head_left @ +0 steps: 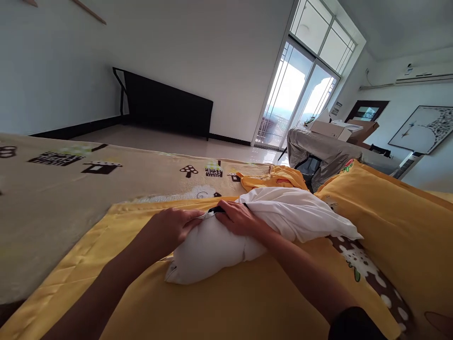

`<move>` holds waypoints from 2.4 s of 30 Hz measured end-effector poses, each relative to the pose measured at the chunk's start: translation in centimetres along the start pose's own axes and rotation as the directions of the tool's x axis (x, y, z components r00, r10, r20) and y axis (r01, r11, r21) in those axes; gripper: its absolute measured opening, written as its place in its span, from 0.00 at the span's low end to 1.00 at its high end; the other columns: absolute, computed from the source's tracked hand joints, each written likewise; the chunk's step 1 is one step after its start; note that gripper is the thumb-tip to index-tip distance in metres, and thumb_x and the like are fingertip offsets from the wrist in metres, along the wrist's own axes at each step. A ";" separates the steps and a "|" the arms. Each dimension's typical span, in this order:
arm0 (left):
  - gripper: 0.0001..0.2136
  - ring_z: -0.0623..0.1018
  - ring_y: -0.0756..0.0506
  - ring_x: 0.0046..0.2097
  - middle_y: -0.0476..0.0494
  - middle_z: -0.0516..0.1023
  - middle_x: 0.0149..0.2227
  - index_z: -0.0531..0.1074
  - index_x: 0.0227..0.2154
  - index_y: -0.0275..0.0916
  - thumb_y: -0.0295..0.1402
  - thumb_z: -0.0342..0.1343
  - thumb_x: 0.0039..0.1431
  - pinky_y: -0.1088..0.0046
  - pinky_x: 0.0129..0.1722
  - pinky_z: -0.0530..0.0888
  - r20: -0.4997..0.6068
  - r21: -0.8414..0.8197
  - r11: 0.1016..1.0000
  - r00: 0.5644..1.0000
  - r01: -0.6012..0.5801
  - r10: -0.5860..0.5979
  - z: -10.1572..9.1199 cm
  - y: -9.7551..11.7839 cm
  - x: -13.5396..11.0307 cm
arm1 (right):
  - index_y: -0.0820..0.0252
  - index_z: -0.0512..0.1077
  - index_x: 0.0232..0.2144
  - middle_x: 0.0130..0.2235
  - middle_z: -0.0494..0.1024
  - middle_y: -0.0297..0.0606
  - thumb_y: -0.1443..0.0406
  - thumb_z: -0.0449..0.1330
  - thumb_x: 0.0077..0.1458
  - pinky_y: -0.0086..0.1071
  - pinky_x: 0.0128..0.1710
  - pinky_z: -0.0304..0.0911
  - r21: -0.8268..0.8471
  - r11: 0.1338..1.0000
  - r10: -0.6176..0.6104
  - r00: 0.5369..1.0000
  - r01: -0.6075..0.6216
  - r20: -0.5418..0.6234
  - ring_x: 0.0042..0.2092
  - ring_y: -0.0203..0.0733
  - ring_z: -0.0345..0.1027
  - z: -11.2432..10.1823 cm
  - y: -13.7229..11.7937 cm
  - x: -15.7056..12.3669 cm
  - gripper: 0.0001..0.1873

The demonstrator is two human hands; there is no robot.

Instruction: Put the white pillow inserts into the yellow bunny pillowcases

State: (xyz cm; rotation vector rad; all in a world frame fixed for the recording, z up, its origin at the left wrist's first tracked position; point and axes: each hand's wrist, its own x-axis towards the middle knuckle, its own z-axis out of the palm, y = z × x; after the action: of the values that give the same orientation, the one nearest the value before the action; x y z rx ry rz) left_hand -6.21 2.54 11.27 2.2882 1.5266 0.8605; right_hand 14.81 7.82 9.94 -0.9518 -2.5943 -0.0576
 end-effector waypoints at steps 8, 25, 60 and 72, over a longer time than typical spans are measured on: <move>0.21 0.77 0.43 0.47 0.46 0.77 0.49 0.73 0.45 0.43 0.50 0.46 0.58 0.71 0.45 0.70 -0.198 -0.295 0.955 0.980 -0.044 -0.016 -1.9 3.0 -1.0 | 0.58 0.64 0.28 0.26 0.72 0.36 0.62 0.44 0.63 0.31 0.30 0.55 -0.235 0.971 -0.100 0.966 0.042 -0.240 0.28 0.37 0.64 -1.7 -1.9 -4.7 0.14; 0.20 0.68 0.34 0.56 0.31 0.71 0.54 0.71 0.46 0.32 0.35 0.52 0.51 0.55 0.56 0.63 0.356 -0.100 0.975 0.908 -0.199 0.222 12.2 3.7 -2.6 | 0.57 0.63 0.29 0.21 0.66 0.33 0.68 0.48 0.59 0.31 0.25 0.54 -0.442 0.893 -0.296 0.636 -0.080 -0.713 0.22 0.37 0.60 -15.4 -0.1 -8.3 0.07; 0.13 0.71 0.40 0.49 0.38 0.72 0.48 0.69 0.43 0.39 0.36 0.51 0.55 0.65 0.49 0.68 0.509 -0.122 0.973 0.829 -0.196 0.231 13.1 3.2 -2.0 | 0.59 0.65 0.29 0.22 0.67 0.33 0.68 0.47 0.59 0.29 0.26 0.55 -0.425 0.905 -0.295 0.726 0.003 -0.622 0.23 0.37 0.60 -12.8 0.8 -6.9 0.09; 0.12 0.69 0.43 0.53 0.42 0.72 0.49 0.71 0.31 0.39 0.37 0.44 0.61 0.72 0.51 0.65 0.547 -0.263 0.919 0.739 -0.293 0.393 11.1 2.4 -1.1 | 0.58 0.63 0.28 0.21 0.64 0.30 0.69 0.48 0.58 0.28 0.25 0.53 -0.295 0.955 -0.195 0.687 -0.030 -0.700 0.22 0.35 0.57 -12.6 1.5 -7.9 0.08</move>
State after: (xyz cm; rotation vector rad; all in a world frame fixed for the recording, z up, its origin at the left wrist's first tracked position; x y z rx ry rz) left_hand 1.95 1.75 3.38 2.4259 0.7434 0.2571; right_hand 25.52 1.99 18.69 -0.6914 -1.8880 -0.7113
